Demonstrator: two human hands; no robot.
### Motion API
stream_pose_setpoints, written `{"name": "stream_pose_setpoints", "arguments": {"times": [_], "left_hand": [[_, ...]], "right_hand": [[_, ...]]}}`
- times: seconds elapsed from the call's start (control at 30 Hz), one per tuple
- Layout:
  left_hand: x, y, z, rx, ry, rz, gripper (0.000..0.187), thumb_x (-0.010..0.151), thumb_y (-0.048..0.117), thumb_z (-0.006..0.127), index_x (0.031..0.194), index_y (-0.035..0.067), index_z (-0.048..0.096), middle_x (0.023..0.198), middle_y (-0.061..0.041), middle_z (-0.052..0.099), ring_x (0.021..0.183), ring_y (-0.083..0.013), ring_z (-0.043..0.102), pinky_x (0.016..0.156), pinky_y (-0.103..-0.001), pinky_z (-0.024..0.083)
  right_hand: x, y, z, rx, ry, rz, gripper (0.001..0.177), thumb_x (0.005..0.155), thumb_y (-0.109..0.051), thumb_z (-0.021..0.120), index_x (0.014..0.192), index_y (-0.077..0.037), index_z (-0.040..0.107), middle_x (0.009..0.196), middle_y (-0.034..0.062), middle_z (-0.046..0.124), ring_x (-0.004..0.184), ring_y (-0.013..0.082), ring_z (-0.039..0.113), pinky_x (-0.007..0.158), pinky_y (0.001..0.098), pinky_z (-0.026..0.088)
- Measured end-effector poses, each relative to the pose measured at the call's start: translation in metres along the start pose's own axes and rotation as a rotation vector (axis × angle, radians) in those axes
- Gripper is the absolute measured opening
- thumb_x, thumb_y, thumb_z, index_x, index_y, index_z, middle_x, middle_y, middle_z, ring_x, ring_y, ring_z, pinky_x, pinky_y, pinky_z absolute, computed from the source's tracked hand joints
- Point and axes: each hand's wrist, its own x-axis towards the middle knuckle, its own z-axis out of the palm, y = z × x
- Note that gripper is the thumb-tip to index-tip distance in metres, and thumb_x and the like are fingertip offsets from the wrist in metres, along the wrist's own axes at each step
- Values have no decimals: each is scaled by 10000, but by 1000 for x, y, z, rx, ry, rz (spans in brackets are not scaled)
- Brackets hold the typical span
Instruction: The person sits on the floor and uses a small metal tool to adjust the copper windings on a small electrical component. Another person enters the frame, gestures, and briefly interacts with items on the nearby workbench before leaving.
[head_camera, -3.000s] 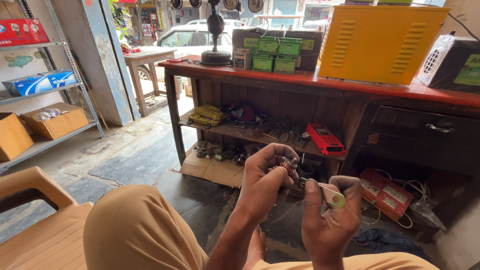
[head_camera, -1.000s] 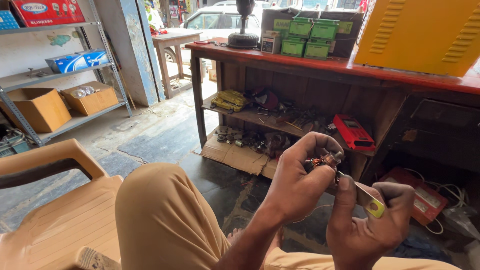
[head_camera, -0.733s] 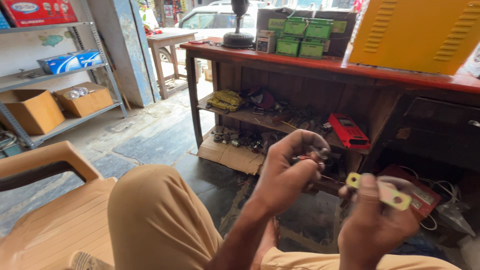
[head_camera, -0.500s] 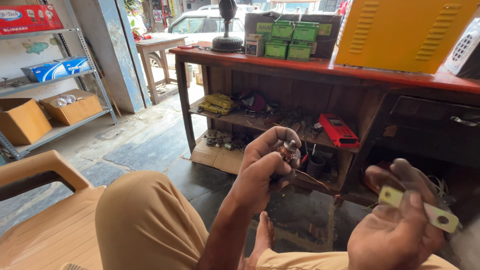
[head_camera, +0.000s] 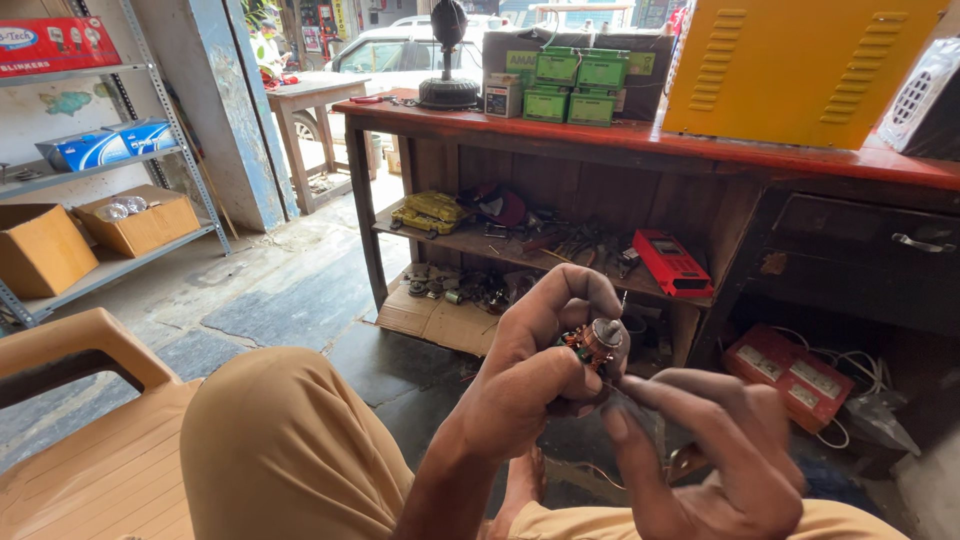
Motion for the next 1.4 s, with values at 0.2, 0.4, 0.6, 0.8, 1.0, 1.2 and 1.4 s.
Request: {"name": "stream_pose_setpoints", "arguments": {"times": [0.2,0.4,0.6,0.8,1.0,1.2,1.4], "left_hand": [[3,-4,5,-13,19,-66,383,734,20,536,1114,3,491,885,-55,565,615,-49,451,482,-208,344],[3,-8,6,-94,-10,-114,339,769,17,510,1107,-4,495,795,-58,526,548,-70,461,405,-200,311],[6,-19,5,-328,-65,-156,339,820,-27,508,1158,-30,534,861,-109,609,646,-152,633,456,-224,442],[9,-30,1,-284,-52,-169,379,834,-40,522,1191,-92,638,975,-144,675,776,-188,670,702,-309,596],[9,-33,1,-236,-69,-129,394,858,-46,526,1225,-107,658,1036,-146,687,879,-181,668,818,-318,593],[9,-27,4,-120,5,-141,427,857,-59,523,1270,-82,629,1021,-136,694,876,-162,682,811,-304,600],[11,-22,6,-57,9,-205,391,903,20,475,1269,-58,587,904,-114,664,679,-131,659,480,-228,491]], "right_hand": [[-2,-3,16,95,119,52,110,898,-71,797,990,-49,741,930,54,744,884,109,664,757,251,524],[-5,-8,16,224,183,172,107,966,-67,736,1065,-30,748,984,71,740,839,56,595,712,206,411],[-3,-6,13,129,237,215,100,948,-63,787,1031,-35,739,953,70,751,769,38,596,659,186,391],[1,-5,11,198,217,244,111,972,-37,741,1075,5,735,946,95,747,747,42,619,640,163,435],[3,-9,14,260,234,247,100,1010,-18,699,1089,41,713,994,131,743,836,92,710,701,171,513],[3,-7,15,323,251,192,102,1042,-39,693,1099,45,698,1011,131,736,895,101,730,779,184,564],[2,-3,14,234,258,239,109,1032,-80,718,1080,18,720,935,75,744,724,20,626,656,146,424]]}}
